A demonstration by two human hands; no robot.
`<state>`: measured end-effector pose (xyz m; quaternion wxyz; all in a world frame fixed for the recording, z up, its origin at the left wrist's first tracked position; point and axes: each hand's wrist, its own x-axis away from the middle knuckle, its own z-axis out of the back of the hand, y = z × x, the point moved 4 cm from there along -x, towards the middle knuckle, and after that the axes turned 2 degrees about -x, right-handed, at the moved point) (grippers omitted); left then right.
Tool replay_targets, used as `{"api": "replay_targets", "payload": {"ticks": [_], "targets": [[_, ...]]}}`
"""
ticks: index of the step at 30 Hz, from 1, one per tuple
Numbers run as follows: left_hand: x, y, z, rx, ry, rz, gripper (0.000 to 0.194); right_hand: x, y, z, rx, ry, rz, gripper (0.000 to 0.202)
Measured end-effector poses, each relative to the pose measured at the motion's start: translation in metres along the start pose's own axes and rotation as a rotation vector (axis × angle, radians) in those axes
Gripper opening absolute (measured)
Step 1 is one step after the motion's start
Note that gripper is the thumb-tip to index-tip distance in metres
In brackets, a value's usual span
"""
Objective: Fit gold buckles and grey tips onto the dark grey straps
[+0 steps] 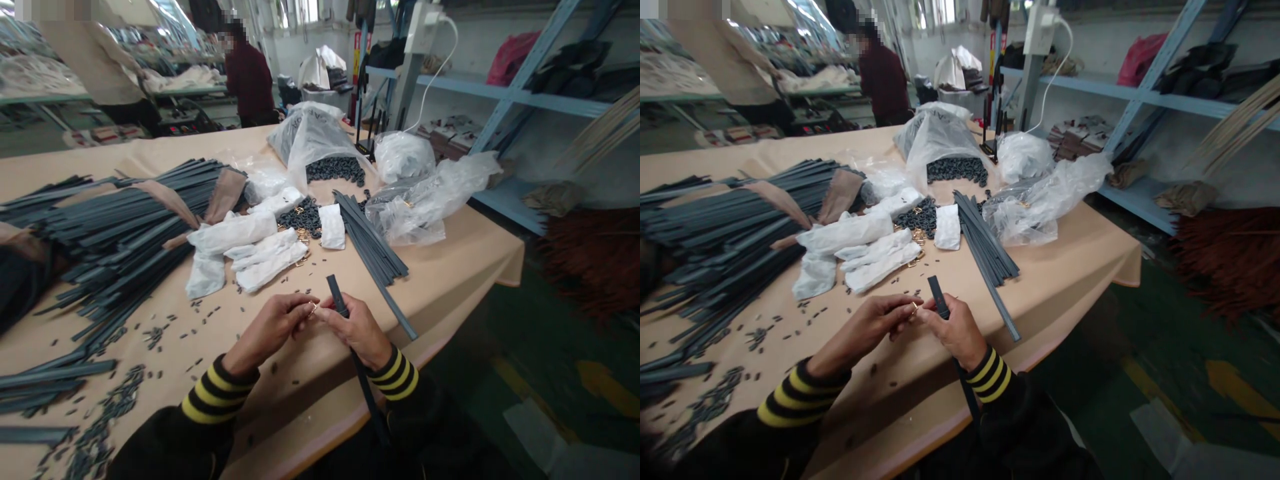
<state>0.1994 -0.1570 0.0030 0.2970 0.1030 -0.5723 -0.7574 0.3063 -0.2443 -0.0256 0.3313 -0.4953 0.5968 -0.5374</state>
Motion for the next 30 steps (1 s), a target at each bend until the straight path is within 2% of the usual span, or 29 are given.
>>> {"api": "replay_targets", "payload": {"ticks": [3, 6, 13, 18, 21, 26, 28, 30], "targets": [[0.029, -0.009, -0.005, 0.098, 0.134, 0.059, 0.022, 0.005, 0.0, -0.013, 0.117, -0.088, 0.033, 0.023], [0.045, -0.011, -0.007, 0.108, 0.249, 0.083, 0.02, 0.01, 0.001, -0.023, 0.154, -0.165, 0.057, 0.024], [0.06, -0.01, -0.01, -0.104, 0.354, 0.046, 0.019, 0.017, 0.002, -0.034, 0.29, -0.283, 0.07, 0.02], [0.064, -0.016, -0.015, -0.069, 0.399, 0.063, 0.015, 0.019, 0.003, -0.035, 0.35, -0.308, 0.061, 0.019], [0.066, -0.016, -0.016, -0.013, 0.365, 0.065, 0.016, 0.02, 0.007, -0.033, 0.27, -0.315, 0.005, 0.022], [0.071, -0.013, -0.016, 0.266, 0.131, 0.057, 0.012, 0.023, 0.011, -0.029, -0.036, -0.415, -0.159, 0.025], [0.073, -0.014, -0.014, 0.327, 0.103, 0.045, 0.012, 0.023, 0.008, -0.028, -0.036, -0.438, -0.158, 0.024], [0.075, -0.017, -0.012, 0.375, 0.121, 0.058, 0.014, 0.022, 0.004, -0.027, 0.061, -0.417, -0.109, 0.021]]}}
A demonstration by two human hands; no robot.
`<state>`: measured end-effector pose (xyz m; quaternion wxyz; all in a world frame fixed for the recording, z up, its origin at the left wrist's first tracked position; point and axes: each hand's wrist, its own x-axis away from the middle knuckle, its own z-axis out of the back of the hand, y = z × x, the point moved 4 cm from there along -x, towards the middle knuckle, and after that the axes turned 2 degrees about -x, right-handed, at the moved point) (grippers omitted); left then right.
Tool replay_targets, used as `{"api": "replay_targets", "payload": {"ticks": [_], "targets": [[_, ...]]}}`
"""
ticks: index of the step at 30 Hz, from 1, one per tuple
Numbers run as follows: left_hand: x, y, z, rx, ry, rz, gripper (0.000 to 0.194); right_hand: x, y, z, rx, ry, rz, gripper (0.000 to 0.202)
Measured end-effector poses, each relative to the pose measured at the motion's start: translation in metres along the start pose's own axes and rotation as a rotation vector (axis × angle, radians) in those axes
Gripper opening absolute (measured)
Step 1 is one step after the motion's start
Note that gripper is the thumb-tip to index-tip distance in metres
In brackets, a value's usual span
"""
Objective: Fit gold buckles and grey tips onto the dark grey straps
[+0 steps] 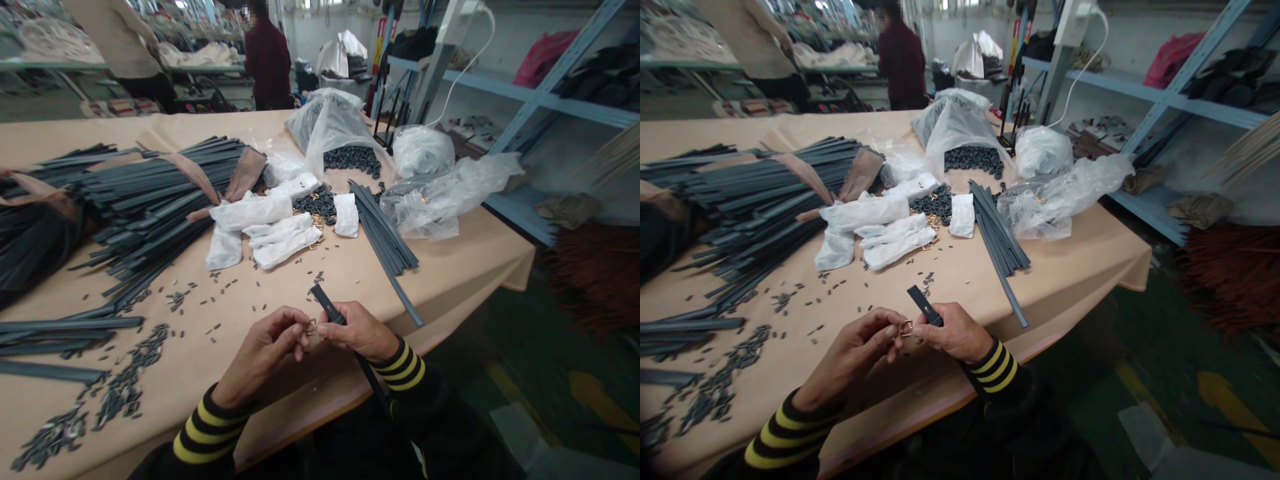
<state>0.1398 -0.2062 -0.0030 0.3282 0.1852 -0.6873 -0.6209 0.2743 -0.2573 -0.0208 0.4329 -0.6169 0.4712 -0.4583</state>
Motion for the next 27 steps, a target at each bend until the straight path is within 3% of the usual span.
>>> {"api": "replay_targets", "payload": {"ticks": [7, 15, 21, 27], "targets": [[-0.003, -0.009, 0.0, 0.023, 0.204, 0.081, 0.018, -0.001, -0.01, -0.004, 0.456, 0.182, 0.1, 0.013], [0.002, 0.01, 0.008, -0.274, 0.31, 0.006, 0.015, 0.003, -0.004, 0.002, 0.406, 0.303, 0.059, 0.016], [0.009, 0.024, 0.001, -0.357, 0.238, -0.043, 0.015, 0.007, -0.005, 0.0, 0.446, 0.151, 0.002, 0.013], [0.012, 0.026, 0.006, -0.235, 0.281, 0.015, 0.016, 0.012, -0.001, 0.001, 0.121, -0.01, -0.007, 0.022]]}}
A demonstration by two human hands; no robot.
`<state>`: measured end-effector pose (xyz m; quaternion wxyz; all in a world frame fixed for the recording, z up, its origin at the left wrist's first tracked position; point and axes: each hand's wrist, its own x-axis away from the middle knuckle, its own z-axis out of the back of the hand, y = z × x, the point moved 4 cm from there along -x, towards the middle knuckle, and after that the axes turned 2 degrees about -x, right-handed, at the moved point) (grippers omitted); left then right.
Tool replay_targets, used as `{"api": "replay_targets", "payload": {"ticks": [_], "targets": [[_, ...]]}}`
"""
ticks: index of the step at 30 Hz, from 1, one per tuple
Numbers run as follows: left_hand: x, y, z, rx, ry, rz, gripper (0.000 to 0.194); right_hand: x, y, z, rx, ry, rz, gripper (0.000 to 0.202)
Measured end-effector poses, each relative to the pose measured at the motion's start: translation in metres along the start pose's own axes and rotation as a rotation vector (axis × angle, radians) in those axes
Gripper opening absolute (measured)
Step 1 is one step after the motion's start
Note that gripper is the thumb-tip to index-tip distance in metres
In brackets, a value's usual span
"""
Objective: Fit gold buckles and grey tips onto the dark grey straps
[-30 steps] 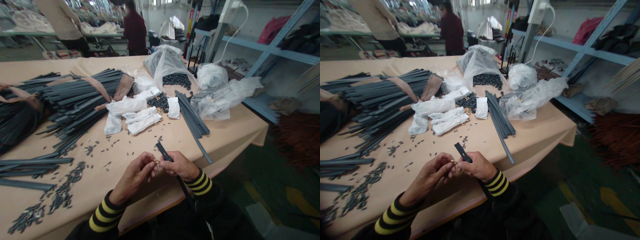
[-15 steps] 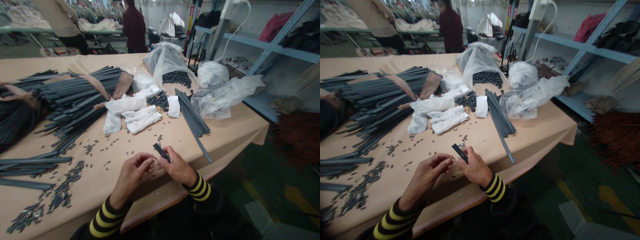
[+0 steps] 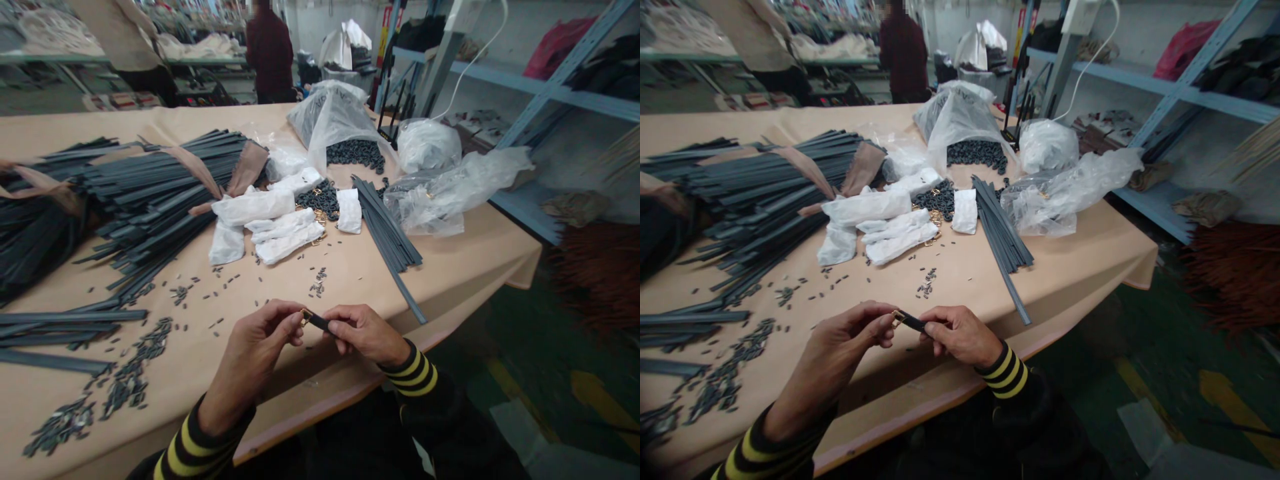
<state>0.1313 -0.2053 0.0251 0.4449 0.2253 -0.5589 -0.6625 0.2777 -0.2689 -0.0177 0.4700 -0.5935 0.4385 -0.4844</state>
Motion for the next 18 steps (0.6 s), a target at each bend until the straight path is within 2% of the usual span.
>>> {"api": "replay_targets", "payload": {"ticks": [4, 6, 11, 15, 18], "targets": [[-0.001, -0.009, -0.004, 0.251, -0.114, 0.09, 0.014, 0.004, 0.001, 0.003, -0.094, -0.082, 0.007, 0.024], [-0.001, -0.013, -0.007, 0.352, -0.171, 0.122, 0.012, 0.004, 0.0, 0.005, -0.081, -0.079, 0.02, 0.024], [-0.002, -0.013, -0.008, 0.382, -0.166, 0.126, 0.011, 0.005, 0.0, 0.008, -0.075, -0.064, 0.04, 0.022], [-0.001, -0.015, -0.012, 0.504, -0.225, 0.2, 0.009, 0.006, 0.001, 0.007, -0.091, -0.09, 0.018, 0.022], [0.001, -0.014, -0.014, 0.503, -0.223, 0.215, 0.01, 0.004, 0.001, 0.011, -0.07, 0.001, 0.017, 0.022]]}}
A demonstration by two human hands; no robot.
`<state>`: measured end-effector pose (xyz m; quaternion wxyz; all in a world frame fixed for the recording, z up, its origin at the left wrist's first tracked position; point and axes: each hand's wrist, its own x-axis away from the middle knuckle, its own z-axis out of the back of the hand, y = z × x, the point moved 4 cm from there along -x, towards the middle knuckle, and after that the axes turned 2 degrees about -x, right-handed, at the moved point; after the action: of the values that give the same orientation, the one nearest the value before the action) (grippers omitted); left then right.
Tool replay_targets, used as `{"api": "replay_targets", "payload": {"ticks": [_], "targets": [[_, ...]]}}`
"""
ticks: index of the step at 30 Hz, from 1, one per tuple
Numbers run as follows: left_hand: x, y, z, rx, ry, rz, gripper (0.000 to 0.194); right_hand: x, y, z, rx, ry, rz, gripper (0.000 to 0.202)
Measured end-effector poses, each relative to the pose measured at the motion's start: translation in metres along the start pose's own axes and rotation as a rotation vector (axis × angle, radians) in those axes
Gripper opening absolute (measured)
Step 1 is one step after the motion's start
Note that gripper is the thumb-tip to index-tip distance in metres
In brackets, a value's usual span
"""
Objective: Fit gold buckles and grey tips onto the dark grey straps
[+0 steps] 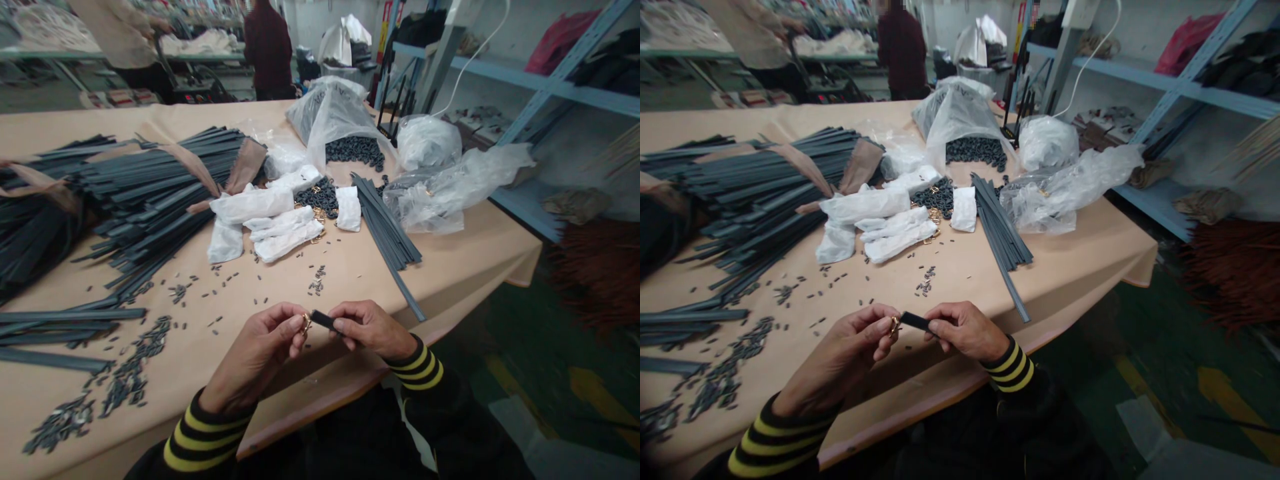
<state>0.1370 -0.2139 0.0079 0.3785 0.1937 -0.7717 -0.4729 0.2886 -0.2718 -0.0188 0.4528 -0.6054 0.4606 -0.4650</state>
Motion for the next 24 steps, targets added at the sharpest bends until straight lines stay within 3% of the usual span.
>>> {"api": "replay_targets", "payload": {"ticks": [3, 6, 11, 15, 19, 22, 24], "targets": [[0.001, 0.005, 0.0, -0.14, 0.065, -0.084, 0.011, -0.001, -0.001, 0.002, 0.054, 0.071, 0.016, 0.022], [0.001, 0.009, 0.001, -0.203, 0.096, -0.14, 0.011, 0.0, 0.0, -0.002, 0.057, -0.02, 0.02, 0.021], [-0.001, 0.001, 0.003, -0.038, 0.044, -0.064, 0.01, 0.005, 0.0, -0.008, 0.01, -0.137, -0.039, 0.023], [0.0, -0.002, 0.001, -0.015, 0.025, -0.008, 0.011, 0.004, -0.003, -0.003, -0.011, -0.079, -0.004, 0.022], [0.004, 0.012, -0.002, -0.261, 0.147, -0.137, 0.012, 0.001, 0.001, 0.004, -0.019, 0.047, 0.029, 0.021], [0.008, 0.022, -0.004, -0.429, 0.232, -0.215, 0.013, 0.0, 0.005, -0.002, -0.035, 0.024, 0.01, 0.021], [0.009, 0.024, -0.004, -0.429, 0.229, -0.219, 0.013, 0.001, 0.006, -0.007, -0.067, -0.016, 0.013, 0.021]]}}
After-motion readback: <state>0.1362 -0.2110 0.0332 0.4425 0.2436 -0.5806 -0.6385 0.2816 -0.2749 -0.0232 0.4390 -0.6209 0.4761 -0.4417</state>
